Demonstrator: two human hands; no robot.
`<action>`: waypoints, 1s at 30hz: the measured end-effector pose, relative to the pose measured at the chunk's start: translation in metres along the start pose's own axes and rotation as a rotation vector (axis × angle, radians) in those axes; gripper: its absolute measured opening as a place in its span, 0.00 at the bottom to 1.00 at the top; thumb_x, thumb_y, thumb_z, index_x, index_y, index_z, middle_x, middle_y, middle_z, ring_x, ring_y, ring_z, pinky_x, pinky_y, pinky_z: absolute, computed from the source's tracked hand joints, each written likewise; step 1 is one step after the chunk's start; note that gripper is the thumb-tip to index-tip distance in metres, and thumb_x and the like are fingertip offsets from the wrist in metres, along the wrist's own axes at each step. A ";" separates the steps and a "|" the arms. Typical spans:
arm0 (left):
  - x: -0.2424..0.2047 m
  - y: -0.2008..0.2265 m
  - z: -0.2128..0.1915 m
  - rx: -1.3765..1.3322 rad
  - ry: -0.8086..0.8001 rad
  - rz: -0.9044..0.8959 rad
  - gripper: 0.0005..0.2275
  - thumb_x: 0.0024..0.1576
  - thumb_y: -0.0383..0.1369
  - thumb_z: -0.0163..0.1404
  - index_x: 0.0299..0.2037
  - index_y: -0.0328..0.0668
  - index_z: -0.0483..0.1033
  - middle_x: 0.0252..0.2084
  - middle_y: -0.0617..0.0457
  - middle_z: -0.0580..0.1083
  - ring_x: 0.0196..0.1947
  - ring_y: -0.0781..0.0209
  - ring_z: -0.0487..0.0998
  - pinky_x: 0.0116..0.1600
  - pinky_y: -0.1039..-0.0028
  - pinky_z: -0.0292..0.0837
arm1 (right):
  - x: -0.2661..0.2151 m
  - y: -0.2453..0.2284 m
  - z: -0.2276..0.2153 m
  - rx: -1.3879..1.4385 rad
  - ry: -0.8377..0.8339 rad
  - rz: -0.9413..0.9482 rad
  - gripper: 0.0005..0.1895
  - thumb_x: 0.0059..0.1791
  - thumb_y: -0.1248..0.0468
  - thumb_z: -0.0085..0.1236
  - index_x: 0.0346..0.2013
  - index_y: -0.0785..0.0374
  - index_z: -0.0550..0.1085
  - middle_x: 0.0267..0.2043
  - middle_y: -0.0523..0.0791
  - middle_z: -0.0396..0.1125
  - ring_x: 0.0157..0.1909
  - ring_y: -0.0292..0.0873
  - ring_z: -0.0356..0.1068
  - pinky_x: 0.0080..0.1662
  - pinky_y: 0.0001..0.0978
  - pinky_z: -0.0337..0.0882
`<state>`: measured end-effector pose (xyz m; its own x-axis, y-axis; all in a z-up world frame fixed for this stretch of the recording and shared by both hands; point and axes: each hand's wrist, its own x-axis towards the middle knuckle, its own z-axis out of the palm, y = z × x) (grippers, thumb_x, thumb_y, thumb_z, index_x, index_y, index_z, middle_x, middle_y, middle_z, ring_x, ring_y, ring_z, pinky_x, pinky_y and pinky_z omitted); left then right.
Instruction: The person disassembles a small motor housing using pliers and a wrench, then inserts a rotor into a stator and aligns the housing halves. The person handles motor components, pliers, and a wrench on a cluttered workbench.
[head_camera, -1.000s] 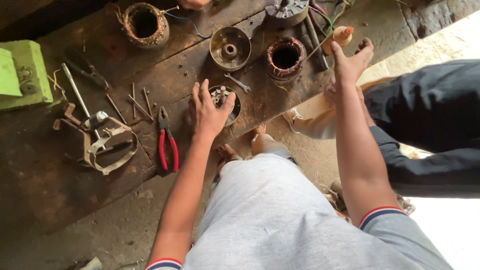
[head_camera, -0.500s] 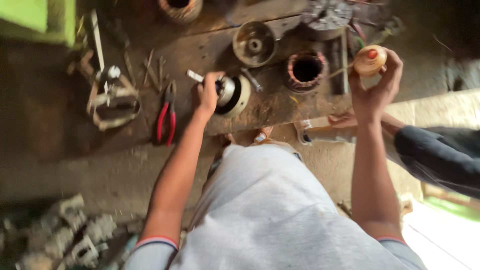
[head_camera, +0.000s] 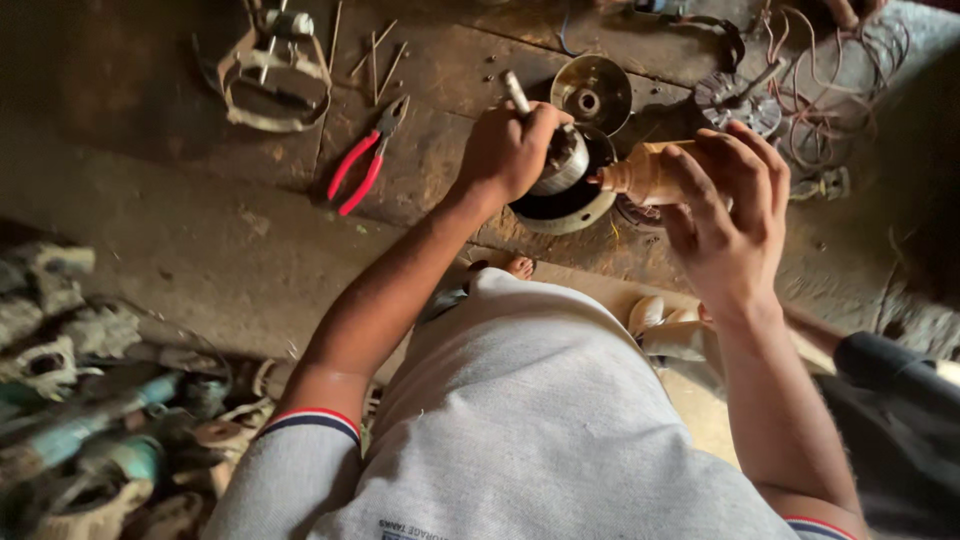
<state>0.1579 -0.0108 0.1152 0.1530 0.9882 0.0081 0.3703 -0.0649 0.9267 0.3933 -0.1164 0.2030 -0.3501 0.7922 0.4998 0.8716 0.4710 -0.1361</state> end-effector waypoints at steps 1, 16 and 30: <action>-0.001 0.000 0.001 0.022 0.011 0.039 0.20 0.58 0.46 0.41 0.31 0.46 0.85 0.28 0.44 0.81 0.29 0.49 0.84 0.34 0.63 0.75 | 0.000 0.001 -0.003 -0.010 -0.008 -0.010 0.30 0.50 0.72 0.73 0.64 0.54 0.73 0.65 0.49 0.65 0.70 0.56 0.63 0.71 0.49 0.67; -0.001 0.011 0.016 0.176 0.028 -0.047 0.24 0.60 0.46 0.40 0.18 0.40 0.78 0.17 0.42 0.75 0.20 0.45 0.80 0.31 0.57 0.76 | 0.000 -0.001 -0.022 -0.183 0.035 -0.122 0.24 0.52 0.72 0.76 0.58 0.52 0.78 0.63 0.47 0.66 0.70 0.55 0.64 0.67 0.45 0.71; -0.001 -0.018 0.046 0.350 -0.010 0.113 0.17 0.60 0.40 0.38 0.24 0.41 0.75 0.21 0.39 0.76 0.21 0.38 0.77 0.31 0.50 0.72 | -0.023 0.005 -0.012 -0.223 -0.022 -0.157 0.28 0.50 0.74 0.72 0.61 0.45 0.79 0.64 0.43 0.65 0.70 0.51 0.63 0.69 0.43 0.68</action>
<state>0.1931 -0.0169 0.0813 0.2189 0.9708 0.0977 0.6413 -0.2186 0.7355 0.4095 -0.1374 0.2009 -0.4925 0.7253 0.4811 0.8590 0.4939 0.1347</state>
